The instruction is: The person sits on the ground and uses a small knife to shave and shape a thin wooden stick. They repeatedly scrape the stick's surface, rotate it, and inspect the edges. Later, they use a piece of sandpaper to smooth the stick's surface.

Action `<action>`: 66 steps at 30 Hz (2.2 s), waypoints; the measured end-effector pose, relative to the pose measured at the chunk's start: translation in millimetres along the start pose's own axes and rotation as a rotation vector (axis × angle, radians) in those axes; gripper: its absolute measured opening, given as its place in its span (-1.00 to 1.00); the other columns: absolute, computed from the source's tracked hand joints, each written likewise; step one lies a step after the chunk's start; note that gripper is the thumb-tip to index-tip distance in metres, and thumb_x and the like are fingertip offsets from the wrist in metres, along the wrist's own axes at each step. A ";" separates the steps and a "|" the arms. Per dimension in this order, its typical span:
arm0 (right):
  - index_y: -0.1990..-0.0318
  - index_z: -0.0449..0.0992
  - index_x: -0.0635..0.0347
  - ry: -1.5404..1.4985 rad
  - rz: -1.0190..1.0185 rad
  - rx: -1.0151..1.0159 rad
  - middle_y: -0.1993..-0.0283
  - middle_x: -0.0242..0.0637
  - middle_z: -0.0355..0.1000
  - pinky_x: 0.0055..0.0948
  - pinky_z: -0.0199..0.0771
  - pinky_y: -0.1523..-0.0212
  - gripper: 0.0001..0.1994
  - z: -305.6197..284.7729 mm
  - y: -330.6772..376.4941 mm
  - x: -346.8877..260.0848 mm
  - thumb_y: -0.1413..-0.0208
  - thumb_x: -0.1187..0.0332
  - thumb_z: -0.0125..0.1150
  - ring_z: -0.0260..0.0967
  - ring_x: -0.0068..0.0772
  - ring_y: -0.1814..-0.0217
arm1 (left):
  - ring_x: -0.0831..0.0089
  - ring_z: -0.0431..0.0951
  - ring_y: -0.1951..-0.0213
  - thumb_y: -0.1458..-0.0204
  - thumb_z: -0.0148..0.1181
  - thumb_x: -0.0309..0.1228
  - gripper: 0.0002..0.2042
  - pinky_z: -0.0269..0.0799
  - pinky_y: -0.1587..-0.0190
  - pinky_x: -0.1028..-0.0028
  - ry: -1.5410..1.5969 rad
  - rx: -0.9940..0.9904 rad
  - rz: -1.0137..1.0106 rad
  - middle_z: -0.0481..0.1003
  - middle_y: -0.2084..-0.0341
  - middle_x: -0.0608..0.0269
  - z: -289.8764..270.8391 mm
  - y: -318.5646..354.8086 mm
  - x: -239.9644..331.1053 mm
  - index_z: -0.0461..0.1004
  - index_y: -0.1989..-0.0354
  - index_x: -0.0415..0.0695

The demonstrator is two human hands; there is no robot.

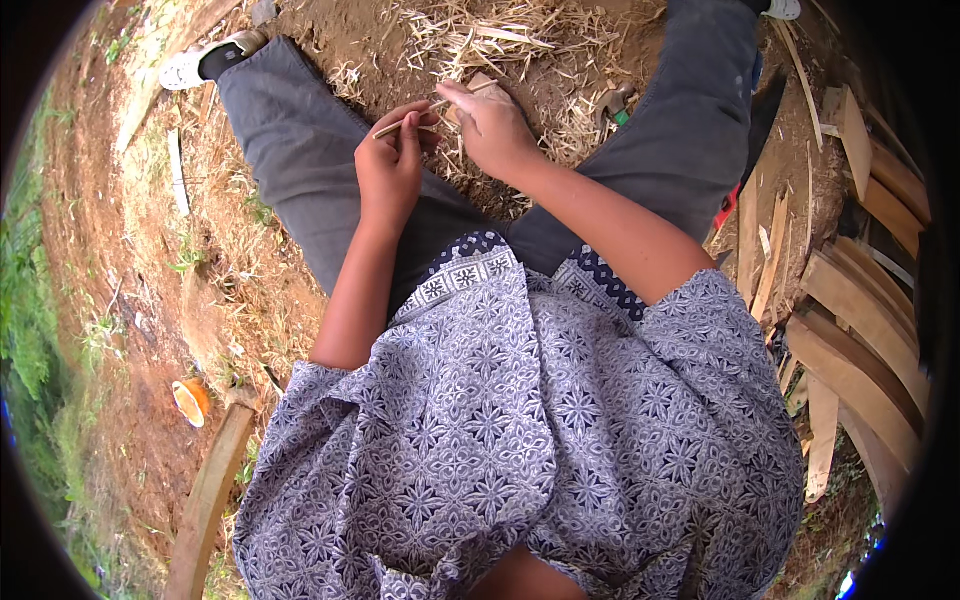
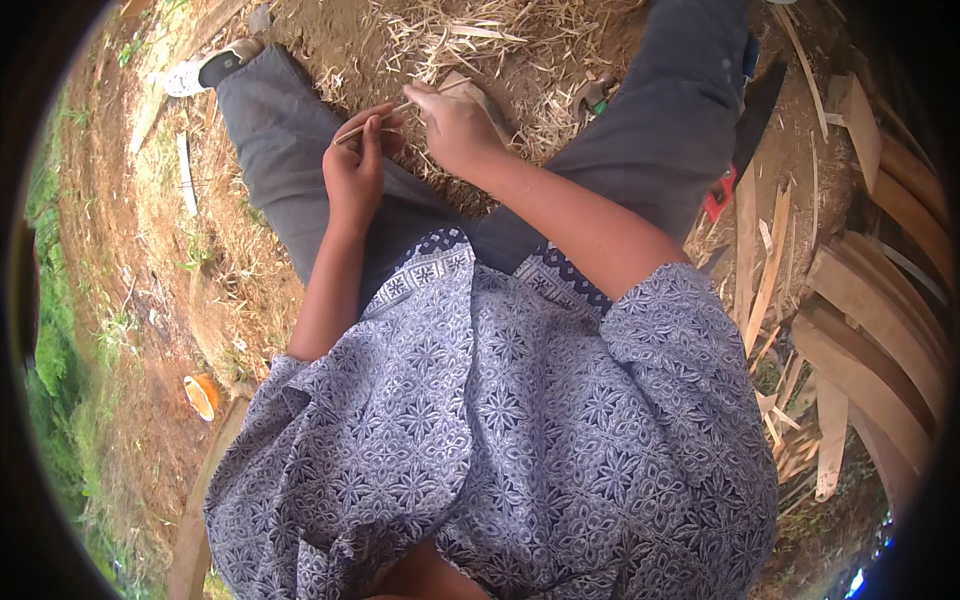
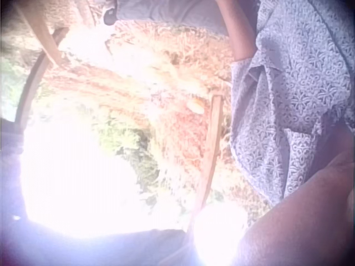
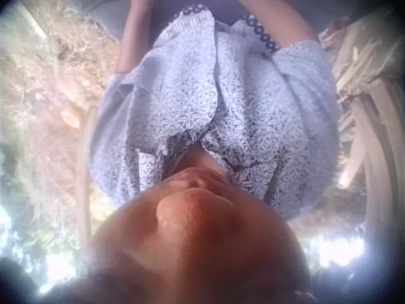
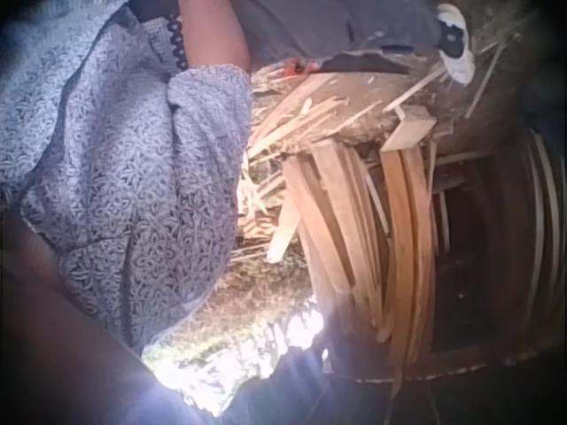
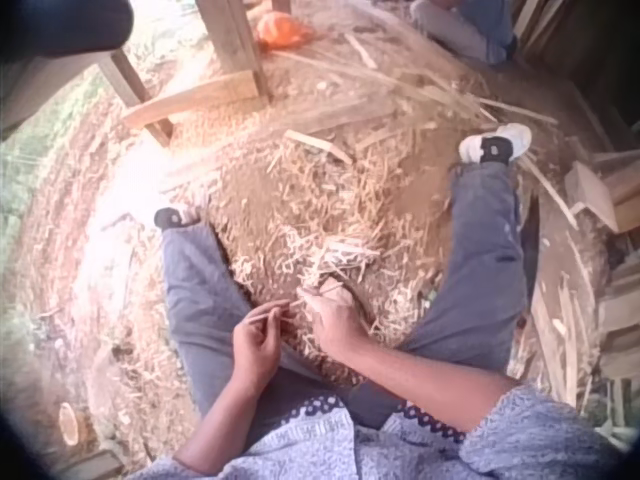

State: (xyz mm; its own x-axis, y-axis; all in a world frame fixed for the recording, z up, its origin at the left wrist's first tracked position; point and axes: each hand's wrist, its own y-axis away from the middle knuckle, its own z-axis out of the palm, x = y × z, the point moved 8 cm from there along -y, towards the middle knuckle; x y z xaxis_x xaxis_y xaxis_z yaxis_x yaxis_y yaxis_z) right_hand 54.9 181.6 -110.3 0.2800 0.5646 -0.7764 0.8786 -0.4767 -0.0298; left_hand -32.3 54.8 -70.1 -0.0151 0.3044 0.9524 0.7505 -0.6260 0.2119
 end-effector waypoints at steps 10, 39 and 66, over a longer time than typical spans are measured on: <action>-0.39 0.31 0.11 -0.221 -0.107 -0.048 -0.34 -0.08 0.37 -0.18 0.52 -0.14 -0.48 -0.9 16.7 -22.8 -0.25 0.39 -0.05 0.48 -0.05 -0.20 | 0.43 0.69 0.22 -0.38 -0.01 -0.49 -0.75 0.60 0.10 0.48 -0.041 0.002 -0.003 0.66 0.23 0.07 3.6 5.2 1.4 0.54 -0.03 -0.39; -0.26 0.48 0.18 -0.237 0.284 -0.129 -0.11 -0.05 0.57 -0.26 0.49 -0.12 -0.58 -0.8 0.8 80.5 -0.30 0.28 0.02 0.58 -0.10 -0.06 | 0.47 0.68 0.30 -0.39 -0.01 -0.45 -0.76 0.60 0.20 0.51 -0.048 0.101 0.167 0.64 0.34 0.11 -10.6 9.1 40.7 0.53 0.04 -0.39; -0.33 0.41 0.07 -0.174 -0.018 -0.005 -0.31 -0.13 0.41 -0.21 0.48 -0.22 -0.54 -45.0 -9.6 -11.1 -0.28 0.43 -0.03 0.44 -0.06 -0.26 | 0.44 0.71 0.27 -0.35 0.01 -0.53 -0.81 0.59 0.17 0.49 -0.216 0.054 0.294 0.67 0.34 0.07 25.3 -17.5 44.9 0.56 0.09 -0.34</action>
State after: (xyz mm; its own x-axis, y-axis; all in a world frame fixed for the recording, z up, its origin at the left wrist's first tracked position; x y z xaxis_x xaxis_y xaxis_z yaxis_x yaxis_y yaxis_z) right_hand 60.7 210.3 -73.0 0.1934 0.4477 -0.8731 0.8851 -0.4636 -0.0417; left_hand -29.4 97.6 -36.6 0.3423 0.2653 0.9014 0.7358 -0.6723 -0.0815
